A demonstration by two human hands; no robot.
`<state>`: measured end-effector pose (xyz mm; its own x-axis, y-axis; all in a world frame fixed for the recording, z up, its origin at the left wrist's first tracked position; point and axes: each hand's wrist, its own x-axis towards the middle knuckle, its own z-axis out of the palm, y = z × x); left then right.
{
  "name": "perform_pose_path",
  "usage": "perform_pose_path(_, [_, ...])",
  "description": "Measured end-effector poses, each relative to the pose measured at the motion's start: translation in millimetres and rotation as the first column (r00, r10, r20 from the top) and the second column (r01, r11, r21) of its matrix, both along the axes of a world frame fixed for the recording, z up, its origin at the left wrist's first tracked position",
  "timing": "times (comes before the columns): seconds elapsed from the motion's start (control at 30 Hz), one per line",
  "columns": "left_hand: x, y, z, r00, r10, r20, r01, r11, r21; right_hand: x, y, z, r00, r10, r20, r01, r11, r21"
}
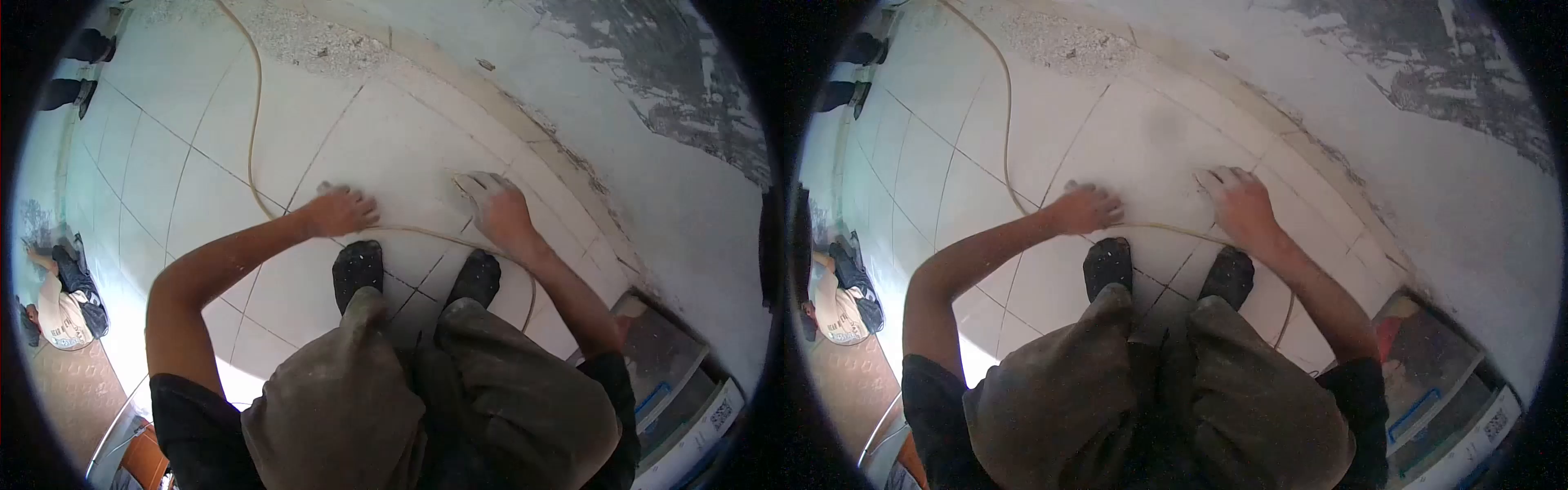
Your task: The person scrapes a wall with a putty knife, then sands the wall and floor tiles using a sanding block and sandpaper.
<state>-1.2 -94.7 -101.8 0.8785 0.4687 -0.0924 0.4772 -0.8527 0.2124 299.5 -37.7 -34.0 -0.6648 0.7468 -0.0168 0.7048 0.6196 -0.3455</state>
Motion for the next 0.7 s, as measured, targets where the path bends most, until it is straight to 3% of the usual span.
perform_pose_path(0.03, [0.5,14.4,-4.6,0.985,0.164,0.057,-0.164,0.986,0.007,-1.1,-2.3,3.6,0.991,-0.059,-0.122,0.055,0.998,-0.037])
perform_pose_path(0.07, [2.4,27.5,-8.5,0.941,0.317,0.115,-0.319,0.948,0.001,-0.7,-6.5,-1.7,0.991,-0.058,-0.122,0.054,0.998,-0.036])
perform_pose_path(0.13, [4.0,52.5,-21.1,0.913,0.367,0.178,-0.384,0.921,0.068,-5.3,-16.1,-16.9,0.991,0.055,0.12,-0.048,0.997,-0.055])
perform_pose_path(0.17, [3.8,65.2,-28.2,0.87,0.425,0.249,-0.464,0.877,0.125,-7.2,-16.9,-17.8,0.992,0.05,0.116,-0.045,0.998,-0.047])
perform_pose_path(0.2, [5.8,80.5,-25.5,0.866,0.432,0.251,-0.472,0.872,0.127,-9.2,-16.2,-12.5,0.995,0.042,0.089,-0.035,0.997,-0.074])
perform_pose_path(0.27, [17.2,101.9,-4.2,0.911,0.408,0.058,-0.412,0.907,0.088,-8.7,-15.8,4.5,0.996,0.047,0.073,-0.038,0.992,-0.12])
perform_pose_path(0.3, [26.6,105.1,8.3,0.909,0.413,0.059,-0.417,0.905,0.089,-8.1,-11.1,15.4,1.0,-0.015,-0.022,0.013,0.994,-0.105])
perform_pose_path(0.33, [34.8,111.3,19.5,0.672,0.699,0.246,-0.678,0.714,-0.177,-7.6,-2.9,20.8,0.989,-0.074,-0.124,0.063,0.994,-0.085])
perform_pose_path(0.37, [37.6,114.2,27.8,0.318,0.895,0.312,-0.765,0.437,-0.474,-0.3,7.9,19.1,0.989,-0.071,-0.131,0.062,0.995,-0.078])
perform_pose_path(0.4, [25.4,118.5,1.6,0.641,0.725,0.254,-0.65,0.688,-0.323,12.6,19.0,15.3,1.0,-0.022,0.008,0.023,0.958,-0.285])
perform_pose_path(0.43, [21.2,114.1,11.1,0.638,0.729,0.248,-0.652,0.683,-0.329,18.4,24.1,14.8,0.989,0.062,0.136,0.012,0.875,-0.484])
perform_pose_path(0.47, [17.0,112.5,21.4,0.82,0.566,0.087,-0.533,0.809,-0.249,20.2,23.3,17.0,0.988,0.069,0.137,0.006,0.874,-0.487])
perform_pose_path(0.5, [14.3,110.0,34.2,0.926,0.365,-0.093,-0.377,0.905,-0.198,21.4,22.0,23.2,0.995,0.048,0.086,0.0,0.87,-0.493])
perform_pose_path(0.53, [11.6,105.8,42.5,0.924,0.371,-0.094,-0.383,0.903,-0.197,22.5,19.3,28.0,0.999,0.023,0.032,-0.005,0.868,-0.497])
perform_pose_path(0.57, [9.0,101.5,51.8,0.832,0.552,0.064,-0.537,0.828,-0.163,19.4,13.3,30.7,0.999,0.025,0.026,-0.008,0.871,-0.492])
perform_pose_path(0.6, [6.5,94.4,59.0,0.689,0.689,0.225,-0.673,0.724,-0.155,12.4,2.5,32.9,1.0,0.023,0.009,-0.013,0.8,-0.6])
perform_pose_path(0.63, [5.2,81.0,56.9,0.691,0.715,0.102,-0.704,0.699,-0.129,6.5,-8.5,34.3,1.0,0.02,-0.007,-0.02,0.717,-0.697])
perform_pose_path(0.67, [5.2,61.7,46.8,0.678,0.735,-0.018,-0.733,0.673,-0.103,6.9,-25.9,19.6,0.989,0.14,-0.042,-0.129,0.693,-0.709])
perform_pose_path(0.7, [3.1,37.7,30.0,0.76,0.641,-0.108,-0.648,0.736,-0.197,8.6,-44.1,-2.7,0.964,0.257,-0.074,-0.23,0.654,-0.721])
